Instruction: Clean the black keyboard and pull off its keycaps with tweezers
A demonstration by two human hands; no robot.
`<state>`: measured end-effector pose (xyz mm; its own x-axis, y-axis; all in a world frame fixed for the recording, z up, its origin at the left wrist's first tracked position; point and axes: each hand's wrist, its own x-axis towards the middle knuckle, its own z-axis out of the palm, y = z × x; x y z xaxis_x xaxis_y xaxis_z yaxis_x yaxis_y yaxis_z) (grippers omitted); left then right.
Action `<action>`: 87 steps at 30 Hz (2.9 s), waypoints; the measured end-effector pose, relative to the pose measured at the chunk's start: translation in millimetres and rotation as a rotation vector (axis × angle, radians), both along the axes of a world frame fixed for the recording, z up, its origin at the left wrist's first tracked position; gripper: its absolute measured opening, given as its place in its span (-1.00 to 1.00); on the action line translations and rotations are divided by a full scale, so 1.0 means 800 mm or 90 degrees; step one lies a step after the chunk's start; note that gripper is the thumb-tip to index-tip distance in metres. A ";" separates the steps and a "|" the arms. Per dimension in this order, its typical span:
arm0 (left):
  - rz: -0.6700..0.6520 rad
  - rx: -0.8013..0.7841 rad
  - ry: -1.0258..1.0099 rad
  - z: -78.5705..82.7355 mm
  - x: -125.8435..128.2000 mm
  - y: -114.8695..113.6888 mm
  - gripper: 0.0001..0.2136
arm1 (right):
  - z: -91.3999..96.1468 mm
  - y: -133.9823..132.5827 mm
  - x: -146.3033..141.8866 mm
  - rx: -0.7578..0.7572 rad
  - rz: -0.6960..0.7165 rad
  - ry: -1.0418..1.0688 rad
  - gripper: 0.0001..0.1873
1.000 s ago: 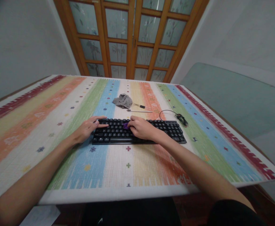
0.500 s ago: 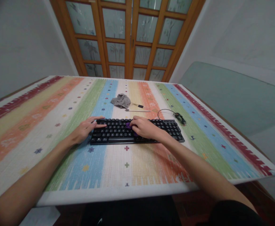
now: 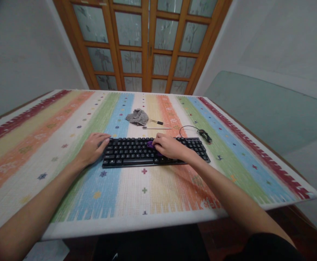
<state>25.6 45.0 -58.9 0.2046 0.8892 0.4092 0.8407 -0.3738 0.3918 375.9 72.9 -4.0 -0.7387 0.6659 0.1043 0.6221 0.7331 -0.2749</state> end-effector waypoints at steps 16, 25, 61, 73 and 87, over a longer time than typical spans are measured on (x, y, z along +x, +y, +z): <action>0.033 -0.011 0.080 0.000 -0.003 0.001 -0.65 | -0.007 -0.002 0.023 0.052 -0.049 0.001 -0.74; 0.036 -0.015 0.064 0.000 -0.002 0.000 -0.65 | -0.005 -0.004 0.032 0.030 -0.042 -0.002 -0.75; 0.045 -0.065 0.093 0.001 -0.003 -0.002 -0.55 | 0.012 0.008 0.097 0.033 -0.065 -0.074 -0.76; 0.055 -0.089 0.080 0.006 0.001 -0.004 -0.54 | -0.007 -0.003 0.118 0.095 -0.093 0.012 -0.70; 0.063 -0.102 0.078 0.008 0.003 -0.005 -0.52 | -0.023 -0.006 0.135 0.146 -0.139 0.030 -0.71</action>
